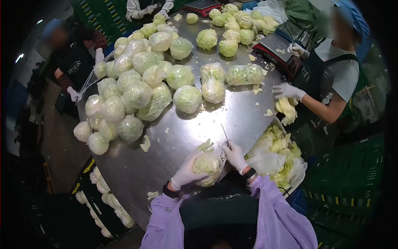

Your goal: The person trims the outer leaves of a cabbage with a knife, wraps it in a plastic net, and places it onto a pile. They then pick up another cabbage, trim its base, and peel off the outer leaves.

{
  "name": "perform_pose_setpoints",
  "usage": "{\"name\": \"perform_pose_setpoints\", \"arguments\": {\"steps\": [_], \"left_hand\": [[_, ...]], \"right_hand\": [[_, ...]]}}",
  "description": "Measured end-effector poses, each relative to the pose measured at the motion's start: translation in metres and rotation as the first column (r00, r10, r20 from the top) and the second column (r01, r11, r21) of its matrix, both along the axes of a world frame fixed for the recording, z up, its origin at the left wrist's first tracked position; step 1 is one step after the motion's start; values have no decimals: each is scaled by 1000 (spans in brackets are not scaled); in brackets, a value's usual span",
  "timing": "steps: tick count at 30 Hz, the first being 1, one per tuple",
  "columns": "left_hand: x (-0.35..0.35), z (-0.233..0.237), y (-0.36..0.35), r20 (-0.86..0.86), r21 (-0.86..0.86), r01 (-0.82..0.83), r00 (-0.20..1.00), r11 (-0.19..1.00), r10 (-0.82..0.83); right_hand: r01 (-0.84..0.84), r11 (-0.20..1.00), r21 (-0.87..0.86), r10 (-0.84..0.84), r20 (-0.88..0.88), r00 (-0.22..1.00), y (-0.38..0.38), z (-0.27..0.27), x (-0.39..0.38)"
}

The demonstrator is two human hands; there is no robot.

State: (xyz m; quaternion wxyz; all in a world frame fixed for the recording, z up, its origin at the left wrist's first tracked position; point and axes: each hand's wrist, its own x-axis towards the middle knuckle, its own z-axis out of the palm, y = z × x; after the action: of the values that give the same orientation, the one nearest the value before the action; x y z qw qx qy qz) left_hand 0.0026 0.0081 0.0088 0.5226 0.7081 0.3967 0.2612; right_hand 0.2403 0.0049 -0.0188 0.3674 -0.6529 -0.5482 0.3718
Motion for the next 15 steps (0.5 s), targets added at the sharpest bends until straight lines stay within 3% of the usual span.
{"name": "perform_pose_setpoints", "arguments": {"steps": [1, 3, 5, 6, 7, 8, 10, 11, 13, 15], "left_hand": [[-2, 1, 3, -39, -7, 115, 993, 993, -116], [-6, 3, 7, 0, -18, 151, 989, 988, -151], [-11, 2, 7, 36, -33, 185, 982, 982, -183], [-14, -1, 5, 50, -42, 164, 985, 986, -162], [-16, -1, 3, 64, -49, 145, 988, 988, -141], [-17, 0, -2, 63, -51, 145, 988, 988, -142], [-20, 11, -17, 1, -55, -18, 1000, 998, 18], [-21, 14, -24, 0, -67, -29, 1000, 997, 29], [-26, 17, -36, 14, -32, -225, 974, 974, 226], [-37, 16, -36, -9, -122, -308, 951, 943, 310]], "right_hand": [[30, 999, -33, -30, 19, 999, 11, -12, 5], [61, 996, -66, -59, 34, 998, 21, -28, 3], [-100, 995, -30, 105, 270, 957, 23, -40, -14], [-147, 971, -191, 186, 206, 961, 24, -36, -26], [-146, 970, -193, 185, 204, 961, 22, -33, -35], [-194, 965, -176, 209, 68, 976, 19, -31, -43], [-236, 964, -120, 218, -151, 964, 12, -16, -56], [-248, 960, -130, 227, -155, 961, 9, -12, -61], [-321, 941, -110, 260, -374, 890, 9, -7, -70], [-353, 928, -116, 271, -440, 856, 20, 6, -73]]}}
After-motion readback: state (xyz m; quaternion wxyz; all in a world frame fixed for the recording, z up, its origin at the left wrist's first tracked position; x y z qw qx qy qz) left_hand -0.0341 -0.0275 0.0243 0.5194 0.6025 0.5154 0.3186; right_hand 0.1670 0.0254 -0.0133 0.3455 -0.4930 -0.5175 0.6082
